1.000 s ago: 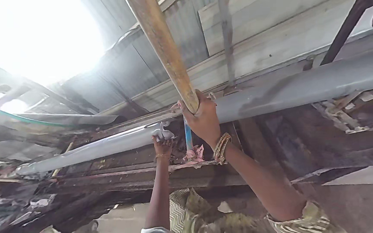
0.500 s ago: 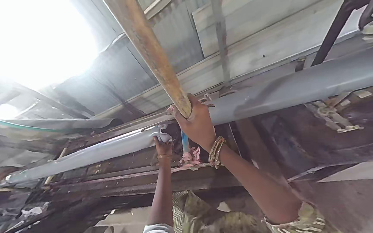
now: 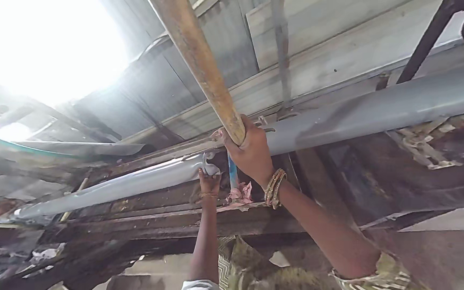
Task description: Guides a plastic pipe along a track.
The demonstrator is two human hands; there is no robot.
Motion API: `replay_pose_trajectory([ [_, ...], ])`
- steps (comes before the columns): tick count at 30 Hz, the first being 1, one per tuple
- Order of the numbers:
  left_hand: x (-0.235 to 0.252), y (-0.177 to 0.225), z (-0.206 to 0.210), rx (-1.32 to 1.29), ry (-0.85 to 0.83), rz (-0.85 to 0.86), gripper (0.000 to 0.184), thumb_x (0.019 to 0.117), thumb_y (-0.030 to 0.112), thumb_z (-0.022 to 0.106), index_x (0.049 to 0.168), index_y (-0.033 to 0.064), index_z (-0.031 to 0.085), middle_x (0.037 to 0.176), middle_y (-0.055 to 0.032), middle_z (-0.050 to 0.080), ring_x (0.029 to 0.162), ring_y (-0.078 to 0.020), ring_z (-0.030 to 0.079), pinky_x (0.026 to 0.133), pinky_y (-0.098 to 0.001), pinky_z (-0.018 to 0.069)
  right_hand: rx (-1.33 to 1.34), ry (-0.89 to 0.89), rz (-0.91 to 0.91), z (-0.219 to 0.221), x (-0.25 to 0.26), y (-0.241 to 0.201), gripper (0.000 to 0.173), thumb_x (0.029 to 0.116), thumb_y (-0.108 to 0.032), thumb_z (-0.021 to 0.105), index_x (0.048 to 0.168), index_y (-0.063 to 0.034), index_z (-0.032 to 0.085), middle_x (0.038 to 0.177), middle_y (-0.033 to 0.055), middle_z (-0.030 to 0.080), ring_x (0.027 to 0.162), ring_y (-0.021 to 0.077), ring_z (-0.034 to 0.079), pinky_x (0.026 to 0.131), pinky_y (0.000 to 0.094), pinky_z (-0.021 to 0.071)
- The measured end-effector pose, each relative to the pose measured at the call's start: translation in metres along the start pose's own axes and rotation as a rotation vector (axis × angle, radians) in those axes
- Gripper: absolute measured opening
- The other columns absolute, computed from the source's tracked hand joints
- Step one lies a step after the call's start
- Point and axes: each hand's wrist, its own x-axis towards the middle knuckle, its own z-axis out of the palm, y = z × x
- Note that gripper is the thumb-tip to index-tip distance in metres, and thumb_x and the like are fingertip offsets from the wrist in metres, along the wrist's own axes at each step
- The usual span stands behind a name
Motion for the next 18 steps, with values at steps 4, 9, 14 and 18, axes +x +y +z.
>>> replay_pose_trajectory([
  [4,-0.009,0.004,0.004,0.044,0.039,-0.058,0.067,0.1094,0.057,0.019,0.152,0.0068,0.029,0.141,-0.0171,0.048,0.117,-0.0246,0.056,0.099,-0.0411,0.0491,0.001,-0.042,0.034,-0.002,-0.003,0.002,0.026,0.0942,-0.018,0.066,0.113,-0.0007,0.060,0.069,0.0095,0.059,0.053,0.0195,0.056,0.045,0.0343,0.0432],
  [9,-0.012,-0.004,-0.002,0.090,0.000,-0.064,0.073,0.1088,0.059,0.014,0.159,0.0052,0.021,0.159,-0.0209,0.033,0.137,-0.0311,0.047,0.109,-0.0456,0.0445,0.020,-0.055,0.044,-0.004,-0.004,0.002,0.026,0.0941,-0.017,0.066,0.113,-0.0004,0.060,0.069,0.0103,0.058,0.053,0.0209,0.056,0.046,0.0359,0.0434],
  [14,-0.022,-0.004,0.002,0.105,0.030,-0.074,0.072,0.1099,0.056,0.016,0.157,0.0024,0.024,0.157,-0.0216,0.035,0.135,-0.0302,0.048,0.107,-0.0435,0.0458,0.008,-0.065,0.051,-0.005,-0.005,0.001,0.023,0.0945,-0.017,0.066,0.109,-0.0011,0.059,0.066,0.0089,0.056,0.050,0.0198,0.053,0.044,0.0346,0.0409],
  [18,-0.025,0.002,0.001,0.172,0.051,-0.104,0.067,0.1115,0.051,0.019,0.150,-0.0025,0.030,0.147,-0.0223,0.043,0.124,-0.0277,0.054,0.101,-0.0396,0.0487,0.007,-0.008,0.008,-0.001,-0.001,0.000,0.020,0.0947,-0.014,0.066,0.107,0.0015,0.061,0.068,0.0098,0.059,0.055,0.0194,0.057,0.049,0.0351,0.0435],
])
